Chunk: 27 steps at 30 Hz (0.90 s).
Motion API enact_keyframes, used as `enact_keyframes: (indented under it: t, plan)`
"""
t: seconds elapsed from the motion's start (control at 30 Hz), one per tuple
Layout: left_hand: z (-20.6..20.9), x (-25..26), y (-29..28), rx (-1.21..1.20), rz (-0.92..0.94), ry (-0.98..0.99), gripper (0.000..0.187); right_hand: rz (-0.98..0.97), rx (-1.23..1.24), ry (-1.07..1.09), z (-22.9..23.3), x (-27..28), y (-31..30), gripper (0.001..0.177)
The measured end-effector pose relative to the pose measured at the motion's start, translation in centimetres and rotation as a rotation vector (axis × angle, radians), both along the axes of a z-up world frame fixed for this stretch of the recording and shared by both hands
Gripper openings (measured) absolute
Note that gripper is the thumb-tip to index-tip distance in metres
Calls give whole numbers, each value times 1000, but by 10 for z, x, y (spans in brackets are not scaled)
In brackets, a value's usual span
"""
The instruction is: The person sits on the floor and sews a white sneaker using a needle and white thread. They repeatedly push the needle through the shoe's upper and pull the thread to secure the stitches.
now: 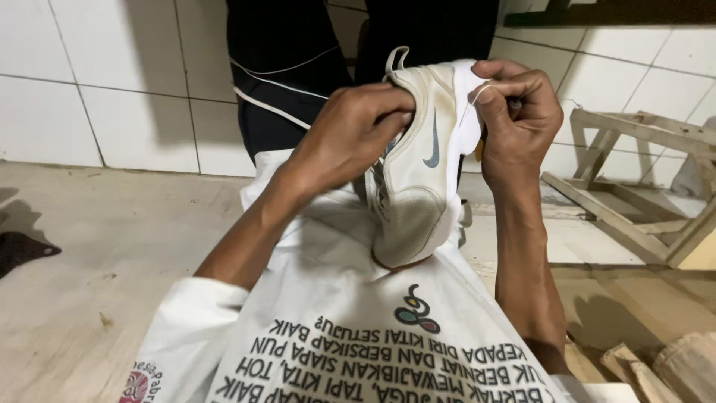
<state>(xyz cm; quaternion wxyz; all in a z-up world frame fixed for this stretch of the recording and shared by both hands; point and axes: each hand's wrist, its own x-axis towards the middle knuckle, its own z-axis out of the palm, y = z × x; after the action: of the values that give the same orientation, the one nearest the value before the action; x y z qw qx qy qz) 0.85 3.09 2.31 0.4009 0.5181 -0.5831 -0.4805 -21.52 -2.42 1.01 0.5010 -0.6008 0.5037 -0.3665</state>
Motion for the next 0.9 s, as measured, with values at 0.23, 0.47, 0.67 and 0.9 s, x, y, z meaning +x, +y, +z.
enact_keyframes:
  t: [0.23, 0.47, 0.67, 0.9]
  plan:
    - [-1, 1, -31, 209, -215, 97, 9, -39, -123, 10, 3, 0, -2, 24]
    - [-3, 25, -16, 146, -243, -152, 14, 6, -97, 43, -3, 2, -6, 20]
    - [-18, 26, -4, 550, 542, 1152, 24, -17, -61, 11, -10, 5, -9, 22]
    - [-100, -25, -67, 527, 1091, 1113, 28, 38, -149, 51, -6, 27, -10, 18]
